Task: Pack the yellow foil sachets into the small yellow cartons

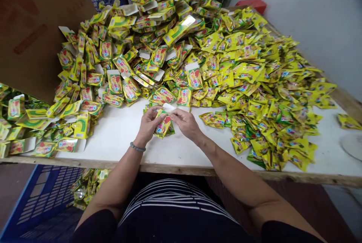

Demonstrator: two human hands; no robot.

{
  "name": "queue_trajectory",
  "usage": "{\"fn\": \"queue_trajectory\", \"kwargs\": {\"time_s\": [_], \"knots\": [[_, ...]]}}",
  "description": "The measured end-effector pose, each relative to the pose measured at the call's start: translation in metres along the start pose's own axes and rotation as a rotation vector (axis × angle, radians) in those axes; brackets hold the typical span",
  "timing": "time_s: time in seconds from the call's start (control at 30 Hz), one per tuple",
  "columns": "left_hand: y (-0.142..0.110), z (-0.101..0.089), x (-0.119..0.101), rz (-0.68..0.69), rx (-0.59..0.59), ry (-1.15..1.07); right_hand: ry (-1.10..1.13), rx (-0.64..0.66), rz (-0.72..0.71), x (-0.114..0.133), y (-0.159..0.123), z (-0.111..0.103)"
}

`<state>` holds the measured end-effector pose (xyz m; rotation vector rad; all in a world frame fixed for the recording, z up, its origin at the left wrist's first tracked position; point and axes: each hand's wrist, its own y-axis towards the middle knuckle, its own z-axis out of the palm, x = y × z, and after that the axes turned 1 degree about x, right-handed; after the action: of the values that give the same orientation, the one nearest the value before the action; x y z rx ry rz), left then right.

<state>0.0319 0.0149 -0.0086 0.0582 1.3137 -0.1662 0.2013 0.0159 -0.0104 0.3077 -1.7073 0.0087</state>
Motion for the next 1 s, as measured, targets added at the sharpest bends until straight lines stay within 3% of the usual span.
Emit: {"fn": "queue_trajectory", "kwargs": {"time_s": [0.1,0.27,0.43,0.6,0.8,1.0], "knots": [[0.001,-0.001,0.002,-0.006,0.000,-0.022,0.118,0.003,0.016,0.001,0.000,-0.003],[0.000,-0.001,0.001,-0.013,-0.072,-0.039,-0.047,-0.004,-0.021,0.004,0.001,-0.009],[-0.001,0.001,-0.005,-0.015,-0.100,-0.002,-0.054,-0.011,-0.072,0.005,0.001,-0.008],[-0.001,0.003,-0.006,0.001,-0.088,0.025,0.109,0.013,0.054,0.002,0.001,-0.004],[-0.001,0.004,-0.006,0.012,-0.069,0.034,0.299,-0.112,0.193,-0.009,0.004,-0.001],[-0.002,0.002,-0.007,0.016,-0.073,0.040,0.150,-0.001,0.044,-0.007,-0.001,-0.008]]}}
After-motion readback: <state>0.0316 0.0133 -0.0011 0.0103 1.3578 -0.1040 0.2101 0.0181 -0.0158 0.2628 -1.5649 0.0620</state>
